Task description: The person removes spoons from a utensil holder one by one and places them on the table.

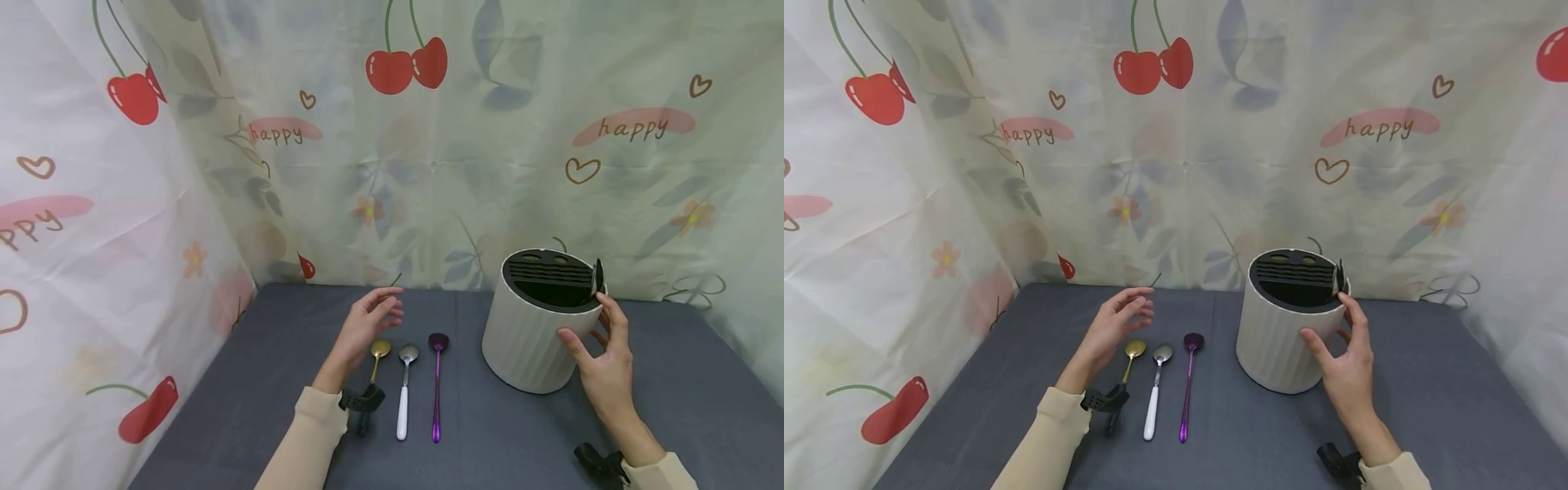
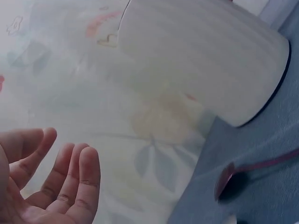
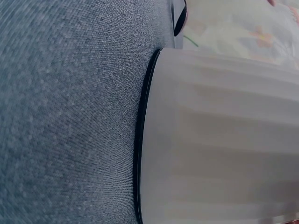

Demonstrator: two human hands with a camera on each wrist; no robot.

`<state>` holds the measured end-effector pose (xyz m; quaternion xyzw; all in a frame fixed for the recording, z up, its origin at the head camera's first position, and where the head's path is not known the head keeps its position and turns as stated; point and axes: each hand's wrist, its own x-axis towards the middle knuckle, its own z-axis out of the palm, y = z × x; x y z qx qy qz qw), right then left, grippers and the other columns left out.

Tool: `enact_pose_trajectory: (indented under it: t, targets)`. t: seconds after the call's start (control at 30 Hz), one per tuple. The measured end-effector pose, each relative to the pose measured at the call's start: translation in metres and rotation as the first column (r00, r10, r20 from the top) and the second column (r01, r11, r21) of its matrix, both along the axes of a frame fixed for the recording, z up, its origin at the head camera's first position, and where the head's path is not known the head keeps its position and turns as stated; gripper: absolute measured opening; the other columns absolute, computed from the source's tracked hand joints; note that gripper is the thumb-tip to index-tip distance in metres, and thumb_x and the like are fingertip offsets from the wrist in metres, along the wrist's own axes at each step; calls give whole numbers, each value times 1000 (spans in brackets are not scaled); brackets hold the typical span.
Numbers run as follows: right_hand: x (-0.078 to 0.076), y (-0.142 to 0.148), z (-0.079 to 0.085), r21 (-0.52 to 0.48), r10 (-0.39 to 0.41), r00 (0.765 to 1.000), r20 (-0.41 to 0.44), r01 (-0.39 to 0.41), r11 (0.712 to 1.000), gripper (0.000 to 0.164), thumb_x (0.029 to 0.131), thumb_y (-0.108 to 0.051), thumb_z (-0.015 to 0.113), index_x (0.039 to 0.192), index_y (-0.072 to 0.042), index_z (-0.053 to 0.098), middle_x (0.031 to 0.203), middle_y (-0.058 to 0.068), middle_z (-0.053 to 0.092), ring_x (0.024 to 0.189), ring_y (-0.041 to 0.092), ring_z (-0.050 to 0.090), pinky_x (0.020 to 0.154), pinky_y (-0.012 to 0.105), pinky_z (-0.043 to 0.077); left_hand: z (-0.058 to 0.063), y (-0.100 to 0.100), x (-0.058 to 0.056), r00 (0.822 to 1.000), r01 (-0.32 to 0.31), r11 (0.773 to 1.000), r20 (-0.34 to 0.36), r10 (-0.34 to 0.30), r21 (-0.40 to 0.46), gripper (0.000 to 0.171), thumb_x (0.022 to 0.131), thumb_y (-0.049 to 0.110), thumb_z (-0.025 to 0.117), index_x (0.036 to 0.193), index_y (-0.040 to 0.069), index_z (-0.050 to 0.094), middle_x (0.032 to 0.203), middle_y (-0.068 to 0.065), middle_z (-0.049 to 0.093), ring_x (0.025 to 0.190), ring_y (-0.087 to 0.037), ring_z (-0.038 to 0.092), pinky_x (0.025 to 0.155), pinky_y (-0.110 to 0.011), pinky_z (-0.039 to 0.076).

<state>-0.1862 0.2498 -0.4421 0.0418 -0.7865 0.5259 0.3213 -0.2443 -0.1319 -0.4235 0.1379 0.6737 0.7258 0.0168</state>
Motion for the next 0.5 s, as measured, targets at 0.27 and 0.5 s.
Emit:
enact_pose_trajectory:
  t: [0.27, 0.5]
  targets:
    - [-1, 1, -1, -16, 4, 1000, -5, -4, 1000, 87, 90, 1, 78, 162, -23, 36, 162, -5, 38, 141, 8, 40, 113, 22, 35, 10, 18, 8, 998, 50, 999, -28, -50, 8, 38, 110, 23, 56, 141, 2, 60, 122, -14, 62, 110, -32, 64, 98, -40, 57]
    - [-1, 3, 0, -6, 2, 1000, -4, -2, 1000, 88, 90, 2, 78, 162, -24, 36, 162, -5, 38, 142, 9, 40, 113, 23, 34, 18, 23, 7, 997, 60, 998, -41, -58, 31, 34, 110, 21, 56, 138, 4, 63, 117, -9, 64, 110, -33, 64, 98, -40, 57]
